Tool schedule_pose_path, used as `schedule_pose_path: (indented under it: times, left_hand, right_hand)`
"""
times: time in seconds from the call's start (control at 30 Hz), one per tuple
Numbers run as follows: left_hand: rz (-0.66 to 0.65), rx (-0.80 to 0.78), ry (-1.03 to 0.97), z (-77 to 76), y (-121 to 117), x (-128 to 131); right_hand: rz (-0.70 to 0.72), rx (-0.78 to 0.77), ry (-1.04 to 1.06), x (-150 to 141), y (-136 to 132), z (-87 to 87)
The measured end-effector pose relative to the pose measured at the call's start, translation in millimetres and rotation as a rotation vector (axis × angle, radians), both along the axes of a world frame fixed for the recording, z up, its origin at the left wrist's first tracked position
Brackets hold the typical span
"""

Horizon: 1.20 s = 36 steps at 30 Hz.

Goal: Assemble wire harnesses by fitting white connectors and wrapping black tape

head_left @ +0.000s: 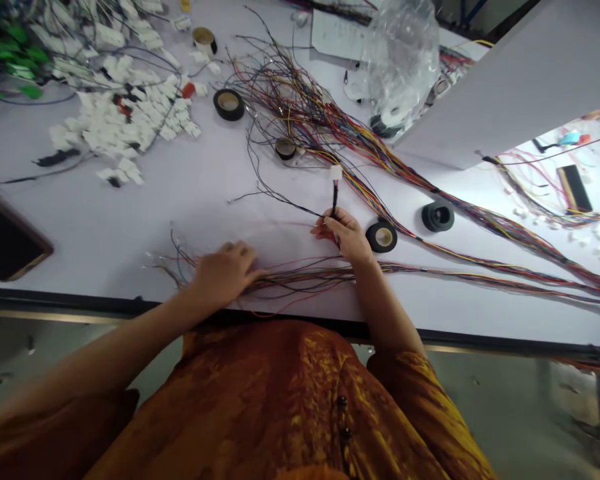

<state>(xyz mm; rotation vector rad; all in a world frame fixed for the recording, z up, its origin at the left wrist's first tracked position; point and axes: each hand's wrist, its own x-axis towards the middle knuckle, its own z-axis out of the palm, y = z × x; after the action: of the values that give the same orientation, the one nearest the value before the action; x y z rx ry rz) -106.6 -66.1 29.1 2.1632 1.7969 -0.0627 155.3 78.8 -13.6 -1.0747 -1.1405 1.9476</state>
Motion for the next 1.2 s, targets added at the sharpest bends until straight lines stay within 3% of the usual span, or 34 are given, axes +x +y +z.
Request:
schedule_pose_path:
  times: [0.07,0.1,0.2,0.27,0.33,0.4,0.57,0.77,1.03,1.2]
  left_hand:
    - [0.167,0.102,-0.05,7.6,5.8,-11.9]
    - [0.21,0.098,-0.172,8.5,10.5,-12.0]
    - [0.272,-0.194,-0.809,-1.4,30.5,13.8]
    - [0.403,-0.423,-1.251,-13.9,48.0,43.7]
    - [0.646,-0.487,-1.633,-24.8,66.4,70.1]
    - [0.834,-0.452,-1.831,-30.4,80.4,85.4]
    - [1.049,-0.339,-1.89,-27.5,83.8,83.5]
    - [1.23,-0.139,-2.049,-23.9,79.2,49.8]
    - [1.197,-0.025,-1.875,-16.9,93.1,26.6]
    - [1.177,-0.111,-1.821,-20.8,109.4,24.3]
  right_hand:
    - [-0.021,0.003,-0.004,-0.9,-4.1,-1.9]
    - [-0.029,0.007,-0.007,-0.5,-5.3,-2.1]
    - [-0.047,0.027,-0.019,1.0,-7.8,-2.6]
    - [-0.067,0.065,-0.031,1.4,-10.2,-3.4]
    - [-0.066,0.138,-0.065,1.0,-13.5,-3.9]
    - [-0.07,0.217,-0.127,0.1,-16.9,-3.0]
    - [-0.193,0.256,-0.176,-3.8,-19.6,1.0]
    - [-0.224,0.21,-0.081,-4.5,-16.9,-2.2]
    - [-0.17,0.233,-0.147,-3.5,-20.7,1.3]
    - [-0.132,0.254,-0.185,-0.8,-21.4,-1.9]
